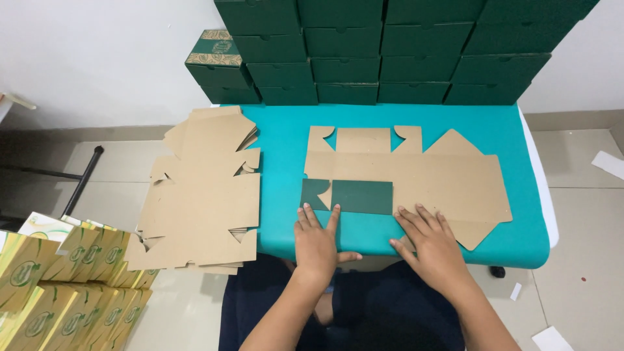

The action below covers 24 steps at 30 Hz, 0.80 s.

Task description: The person assembles a cardboard box by folding the flaps of a pre-cut flat sheet on a teal table. They fold the sides up, tuck the tabs into slots to form the box structure, and then place a green patterned lid on top. The person repeats this process with a second box.

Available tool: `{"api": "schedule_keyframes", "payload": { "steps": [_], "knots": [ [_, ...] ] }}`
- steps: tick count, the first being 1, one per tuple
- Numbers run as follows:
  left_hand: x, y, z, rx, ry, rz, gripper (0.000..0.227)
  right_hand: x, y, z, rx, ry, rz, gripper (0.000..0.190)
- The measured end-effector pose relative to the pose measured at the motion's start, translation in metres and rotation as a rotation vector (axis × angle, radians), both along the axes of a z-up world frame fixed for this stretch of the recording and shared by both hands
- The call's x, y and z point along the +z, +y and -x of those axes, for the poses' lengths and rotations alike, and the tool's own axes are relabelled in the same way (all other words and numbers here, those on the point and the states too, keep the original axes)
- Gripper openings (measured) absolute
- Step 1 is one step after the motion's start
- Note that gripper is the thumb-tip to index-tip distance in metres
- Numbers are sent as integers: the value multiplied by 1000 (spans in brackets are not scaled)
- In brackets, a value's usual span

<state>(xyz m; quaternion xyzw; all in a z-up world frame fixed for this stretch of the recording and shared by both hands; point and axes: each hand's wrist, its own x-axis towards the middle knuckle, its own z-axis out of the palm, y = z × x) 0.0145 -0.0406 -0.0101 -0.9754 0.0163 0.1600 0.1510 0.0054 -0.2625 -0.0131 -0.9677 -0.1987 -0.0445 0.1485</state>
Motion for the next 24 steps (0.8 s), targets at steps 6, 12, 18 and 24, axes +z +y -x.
{"api": "schedule_keyframes", "payload": {
  "steps": [6, 12, 18, 24],
  "knots": [
    [5, 1, 0, -8, 29, 9, 124, 21, -29, -2, 144, 198, -74, 71],
    [-3, 2, 0, -20, -21, -1, 123, 21, -36, -2, -4, 210, -221, 32],
    [-18, 9, 4, -32, -197, 15, 114, 22, -36, -5, -83, 239, -172, 33],
    [-28, -10, 11, -225, -704, 234, 104, 12, -8, -12, -361, -88, -215, 44]
  ]
}}
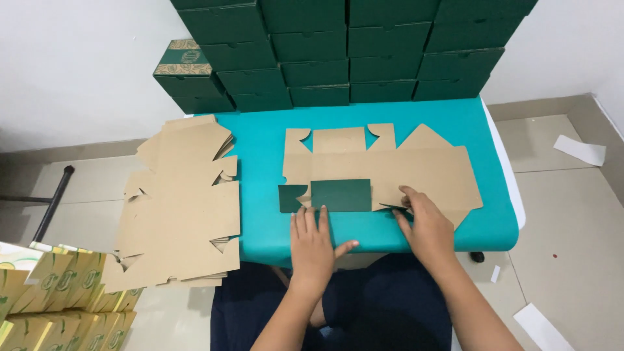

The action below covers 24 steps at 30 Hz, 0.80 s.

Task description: The person assembles a cardboard box by folding the flaps of a pre-cut flat sheet on a teal table. They fold the sides up, tuck the tabs into slots to form the box structure, and then place a green patterned lid on top. The person repeats this process with a second box.

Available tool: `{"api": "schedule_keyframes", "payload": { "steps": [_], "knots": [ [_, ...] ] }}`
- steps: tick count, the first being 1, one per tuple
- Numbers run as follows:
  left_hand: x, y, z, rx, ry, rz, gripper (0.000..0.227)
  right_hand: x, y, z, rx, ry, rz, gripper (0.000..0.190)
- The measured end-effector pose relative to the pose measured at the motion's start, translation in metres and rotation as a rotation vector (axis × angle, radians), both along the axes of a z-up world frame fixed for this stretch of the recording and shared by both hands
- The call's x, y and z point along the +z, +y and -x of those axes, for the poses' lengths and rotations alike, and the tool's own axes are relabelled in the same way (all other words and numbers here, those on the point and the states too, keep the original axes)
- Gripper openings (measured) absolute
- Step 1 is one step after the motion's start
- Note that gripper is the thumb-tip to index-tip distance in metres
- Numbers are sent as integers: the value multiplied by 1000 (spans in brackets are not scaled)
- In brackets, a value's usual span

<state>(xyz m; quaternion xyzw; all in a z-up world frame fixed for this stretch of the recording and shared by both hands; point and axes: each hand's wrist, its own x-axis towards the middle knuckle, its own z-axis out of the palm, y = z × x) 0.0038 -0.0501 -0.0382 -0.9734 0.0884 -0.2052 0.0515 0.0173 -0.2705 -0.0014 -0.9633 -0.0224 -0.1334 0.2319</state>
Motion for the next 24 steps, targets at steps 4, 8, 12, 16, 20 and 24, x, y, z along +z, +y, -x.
{"api": "schedule_keyframes", "payload": {
  "steps": [4, 8, 12, 16, 20, 24],
  "knots": [
    [13, -26, -1, -83, 21, -13, 113, 7, 11, 3, -77, -118, 43, 60],
    [28, -46, 1, -220, 283, 121, 103, 16, 21, 4, -151, -211, 205, 57],
    [29, -60, 4, -281, 331, 112, 103, -20, 20, -1, -124, -226, 415, 15],
    [27, -67, 0, -254, 382, 50, 102, -27, 17, -2, -94, -218, 452, 16],
    [23, -73, -6, -218, 459, -112, 106, -20, 17, 5, 175, -264, 338, 22],
    [31, -71, -8, -212, 529, -116, 104, -6, 12, 11, 129, -144, 316, 25]
  ]
}}
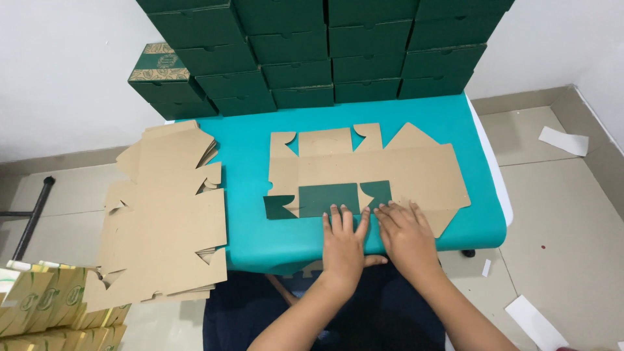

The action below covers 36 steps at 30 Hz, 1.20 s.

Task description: The person assembles a cardboard box by folding the flaps of a pre-cut flat sheet on a teal table. They fold the sides up, tuck the tabs into slots to form the box structure, and then place a green patterned lid on top. The person repeats this process with a second box.

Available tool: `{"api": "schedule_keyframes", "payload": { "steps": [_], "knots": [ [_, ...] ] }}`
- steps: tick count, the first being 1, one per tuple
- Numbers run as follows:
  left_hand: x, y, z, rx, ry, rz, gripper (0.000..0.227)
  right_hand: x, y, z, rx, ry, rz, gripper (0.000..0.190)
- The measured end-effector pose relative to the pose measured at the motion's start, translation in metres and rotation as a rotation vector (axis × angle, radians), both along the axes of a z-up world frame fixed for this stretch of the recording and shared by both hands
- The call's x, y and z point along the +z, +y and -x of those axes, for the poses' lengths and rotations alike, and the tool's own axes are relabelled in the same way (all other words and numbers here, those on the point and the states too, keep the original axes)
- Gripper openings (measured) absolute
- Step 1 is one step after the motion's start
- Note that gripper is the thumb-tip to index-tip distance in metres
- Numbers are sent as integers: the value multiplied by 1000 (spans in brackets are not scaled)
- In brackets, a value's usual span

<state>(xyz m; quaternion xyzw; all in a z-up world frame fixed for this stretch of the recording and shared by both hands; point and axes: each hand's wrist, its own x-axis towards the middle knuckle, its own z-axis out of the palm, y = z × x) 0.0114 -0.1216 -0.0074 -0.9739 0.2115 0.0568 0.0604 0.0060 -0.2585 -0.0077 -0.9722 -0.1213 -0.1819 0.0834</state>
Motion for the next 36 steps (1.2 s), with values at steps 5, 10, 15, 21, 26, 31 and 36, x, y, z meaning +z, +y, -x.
{"api": "schedule_keyframes", "payload": {
  "steps": [5, 10, 15, 21, 26, 31, 36],
  "knots": [
    [4, 2, -2, -17, 15, -15, 103, 4, -37, 9, -145, 51, 67, 26],
    [-3, 1, -2, -18, 9, -25, 103, 16, -61, 19, -86, 286, -53, 40],
    [-1, 6, -2, -21, -22, 60, 100, 20, -67, 28, -68, 190, -136, 24],
    [3, 27, 10, 62, -91, 134, 102, -6, -50, 20, 0, -58, -168, 16],
    [-15, 28, 26, 116, -456, 115, 110, -9, -17, 11, 214, -169, -209, 14],
    [-28, 19, 21, -36, -433, 213, 111, -2, -9, -8, 118, -81, -233, 13],
    [-38, 12, 17, -5, -442, 104, 125, -13, -10, -15, -34, -176, -268, 39]
  ]
}}
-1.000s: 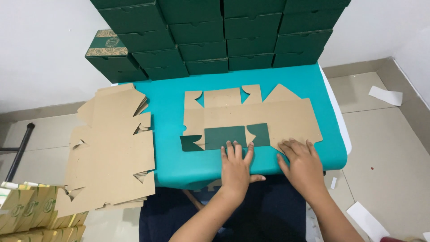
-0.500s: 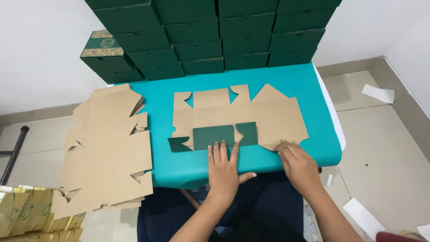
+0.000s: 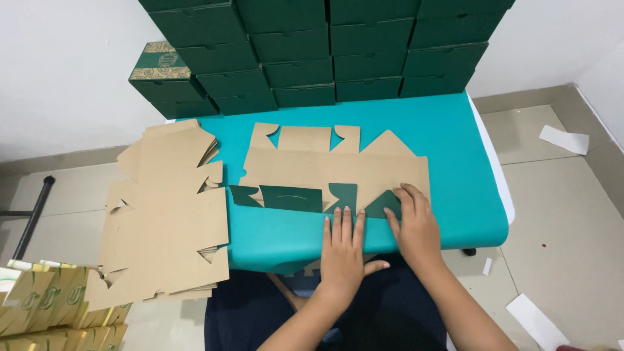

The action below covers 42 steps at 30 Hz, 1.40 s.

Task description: The person assembles a cardboard box by folding the flaps of a pre-cut flat sheet on a teal table. They fold the sides up, tuck the tabs into slots to form the box structure, and then place a green patterned lid on top. The person repeats this process with a second box.

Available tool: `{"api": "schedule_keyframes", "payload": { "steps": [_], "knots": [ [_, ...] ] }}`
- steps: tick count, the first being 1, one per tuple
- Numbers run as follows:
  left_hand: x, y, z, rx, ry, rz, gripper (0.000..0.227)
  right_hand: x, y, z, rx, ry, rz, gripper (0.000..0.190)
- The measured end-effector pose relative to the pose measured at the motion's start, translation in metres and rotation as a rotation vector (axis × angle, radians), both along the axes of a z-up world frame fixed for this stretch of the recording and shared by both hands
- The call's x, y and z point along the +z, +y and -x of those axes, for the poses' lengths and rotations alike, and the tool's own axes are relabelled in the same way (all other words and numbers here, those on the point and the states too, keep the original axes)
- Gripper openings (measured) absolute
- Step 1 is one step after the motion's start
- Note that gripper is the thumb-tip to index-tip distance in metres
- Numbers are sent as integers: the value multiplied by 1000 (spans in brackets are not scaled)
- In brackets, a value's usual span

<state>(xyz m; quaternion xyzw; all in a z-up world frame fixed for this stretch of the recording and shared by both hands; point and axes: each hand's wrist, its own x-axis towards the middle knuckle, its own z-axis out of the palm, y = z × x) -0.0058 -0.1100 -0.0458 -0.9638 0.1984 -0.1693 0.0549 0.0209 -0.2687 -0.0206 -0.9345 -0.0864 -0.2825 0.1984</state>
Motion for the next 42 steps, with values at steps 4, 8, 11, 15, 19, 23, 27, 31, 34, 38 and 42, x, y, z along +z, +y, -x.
{"api": "schedule_keyframes", "payload": {
  "steps": [4, 8, 11, 15, 19, 23, 27, 31, 34, 38, 42],
  "knots": [
    [-10, -5, -6, 12, 24, -28, 124, -19, 4, -3, 95, 55, 14, 17],
    [-14, -12, -8, 48, 98, -97, 118, -18, 15, 10, 249, 82, 59, 30],
    [-12, -13, -10, 54, 113, -105, 118, -12, 5, 18, 221, 132, 92, 36],
    [-9, -12, -9, 52, 136, -122, 119, 6, -14, 32, 62, 46, 103, 22],
    [6, -14, -8, 25, 54, 5, 111, 4, -39, 31, -85, 151, -4, 39],
    [18, -29, -6, -165, 20, 190, 88, -4, -40, 36, -87, 293, -107, 58],
    [13, -43, -5, -245, -10, 267, 83, -8, -28, 35, 10, 264, -60, 60],
    [3, -50, -3, -158, 24, 50, 103, -8, -24, 29, 42, 343, -1, 59],
    [8, -53, -4, -182, 58, 37, 109, 2, -29, 25, 50, 375, 38, 57],
    [9, -65, -5, -129, 91, -61, 113, 10, -38, 3, 46, 461, 21, 53],
    [8, -70, -7, -103, 143, -95, 113, 8, -44, -29, -3, 491, 78, 53]
  ]
}}
